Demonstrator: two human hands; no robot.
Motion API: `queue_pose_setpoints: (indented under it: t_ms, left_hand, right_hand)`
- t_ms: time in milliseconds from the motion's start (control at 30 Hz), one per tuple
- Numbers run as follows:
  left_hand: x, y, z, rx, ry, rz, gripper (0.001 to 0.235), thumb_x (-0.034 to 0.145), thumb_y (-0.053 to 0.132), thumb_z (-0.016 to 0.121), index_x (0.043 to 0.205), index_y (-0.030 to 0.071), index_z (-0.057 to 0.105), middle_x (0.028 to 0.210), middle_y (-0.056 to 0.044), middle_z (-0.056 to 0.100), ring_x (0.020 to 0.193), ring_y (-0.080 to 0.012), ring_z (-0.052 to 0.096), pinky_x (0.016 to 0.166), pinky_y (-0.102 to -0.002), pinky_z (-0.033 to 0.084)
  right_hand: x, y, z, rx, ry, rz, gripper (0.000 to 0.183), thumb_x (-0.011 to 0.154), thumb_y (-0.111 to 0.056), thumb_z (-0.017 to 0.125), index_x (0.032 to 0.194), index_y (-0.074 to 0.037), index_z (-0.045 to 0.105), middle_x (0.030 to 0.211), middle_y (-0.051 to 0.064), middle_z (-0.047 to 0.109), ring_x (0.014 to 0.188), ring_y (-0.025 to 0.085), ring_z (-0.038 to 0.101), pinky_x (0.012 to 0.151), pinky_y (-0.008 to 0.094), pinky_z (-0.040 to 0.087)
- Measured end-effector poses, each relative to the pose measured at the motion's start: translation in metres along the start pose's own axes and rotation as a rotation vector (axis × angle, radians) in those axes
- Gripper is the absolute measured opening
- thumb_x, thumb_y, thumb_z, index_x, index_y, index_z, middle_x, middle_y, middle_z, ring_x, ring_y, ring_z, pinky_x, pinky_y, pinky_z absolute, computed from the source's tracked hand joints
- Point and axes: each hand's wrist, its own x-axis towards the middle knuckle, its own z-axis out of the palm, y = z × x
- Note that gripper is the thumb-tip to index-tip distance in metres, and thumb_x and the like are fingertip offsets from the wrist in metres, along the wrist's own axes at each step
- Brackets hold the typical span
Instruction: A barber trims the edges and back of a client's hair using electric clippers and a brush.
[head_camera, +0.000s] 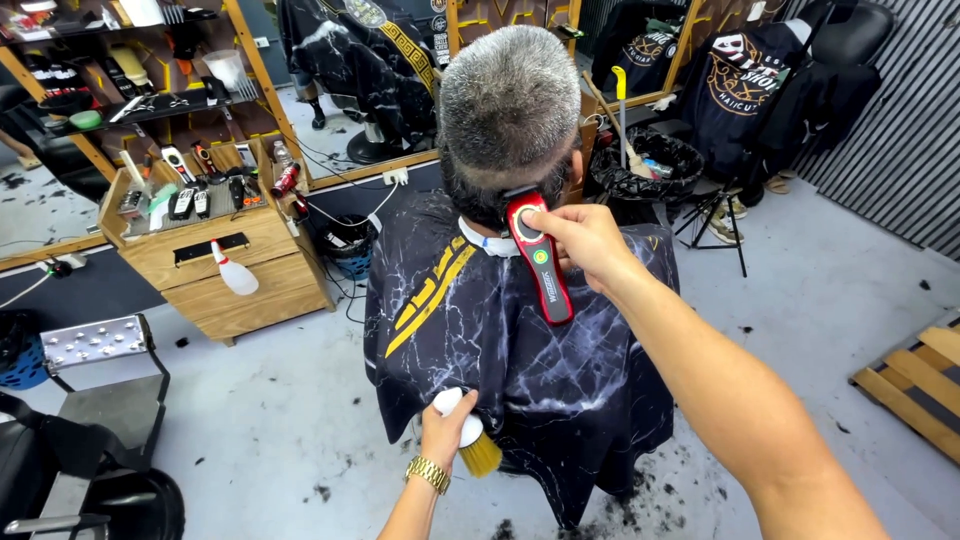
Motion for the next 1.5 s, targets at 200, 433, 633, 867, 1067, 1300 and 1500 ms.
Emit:
queue_pose_setpoints:
  t_ms: [200,433,633,867,1067,1300,1500]
  left_hand:
    - [-0.003,-0.009,0.010,-0.006,-0.031,0.012,0.023,0.078,0.025,0.084,0.090,0.006,0.075,0.081,-0.009,0.077,0.073,-0.0192,0.072,0.068,-0.033,0.057]
    - [-0.011,-0.011,0.015,-0.026,-0.075,-0.004,0.026,0.079,0.024,0.084,0.093,0.007,0.072,0.084,-0.009,0.075,0.073,-0.0212,0.075,0.067,-0.034,0.059]
    - [-0.011,-0.011,0.017,0.011,-0.093,-0.008,0.026,0.078,0.026,0.084,0.093,0.008,0.072,0.086,-0.009,0.077,0.075,-0.0208,0.074,0.071,-0.034,0.058]
    - [-0.008,-0.018,0.017,-0.023,-0.109,0.006,0.024,0.079,0.024,0.085,0.088,0.009,0.069,0.078,-0.008,0.074,0.070,-0.0184,0.072,0.067,-0.033,0.057]
    - [-0.008,-0.013,0.017,0.042,-0.111,0.002,0.027,0.078,0.032,0.085,0.086,0.012,0.068,0.079,-0.006,0.074,0.073,-0.0181,0.073,0.069,-0.033,0.057]
    - [-0.006,-0.020,0.017,-0.024,-0.119,0.028,0.026,0.078,0.027,0.086,0.081,0.011,0.066,0.073,-0.006,0.073,0.068,-0.0173,0.071,0.065,-0.033,0.058]
    - [-0.002,-0.022,0.018,-0.030,-0.115,0.029,0.025,0.078,0.026,0.087,0.080,0.011,0.067,0.074,-0.007,0.074,0.068,-0.0168,0.071,0.065,-0.033,0.058]
  right_hand:
    - [-0.007,-0.001,0.002,0.037,0.019,-0.028,0.020,0.087,-0.023,0.078,0.086,-0.004,0.071,0.085,0.013,0.076,0.071,0.021,0.072,0.063,0.032,0.059]
    - [-0.003,0.008,0.009,0.079,0.080,-0.080,0.024,0.082,-0.028,0.080,0.095,-0.009,0.073,0.086,0.005,0.077,0.073,0.013,0.071,0.064,0.028,0.054]
    - [-0.002,0.014,0.027,0.197,0.064,-0.030,0.020,0.084,-0.025,0.079,0.084,-0.009,0.066,0.080,0.010,0.076,0.068,0.017,0.071,0.063,0.031,0.060]
    - [-0.005,0.017,0.046,0.330,0.056,0.006,0.025,0.081,-0.022,0.080,0.091,-0.007,0.063,0.088,0.014,0.076,0.074,0.023,0.073,0.067,0.037,0.062]
    - [-0.007,0.012,0.054,0.370,0.039,0.022,0.026,0.081,-0.022,0.079,0.093,-0.006,0.063,0.095,0.017,0.077,0.080,0.025,0.074,0.074,0.039,0.063]
    - [-0.010,0.012,0.051,0.356,0.046,0.054,0.025,0.080,-0.022,0.081,0.089,-0.007,0.063,0.091,0.016,0.077,0.077,0.025,0.074,0.072,0.038,0.063]
    - [-0.002,0.016,0.046,0.361,0.090,-0.068,0.025,0.079,-0.019,0.082,0.092,-0.004,0.067,0.088,0.015,0.077,0.073,0.023,0.075,0.065,0.036,0.065]
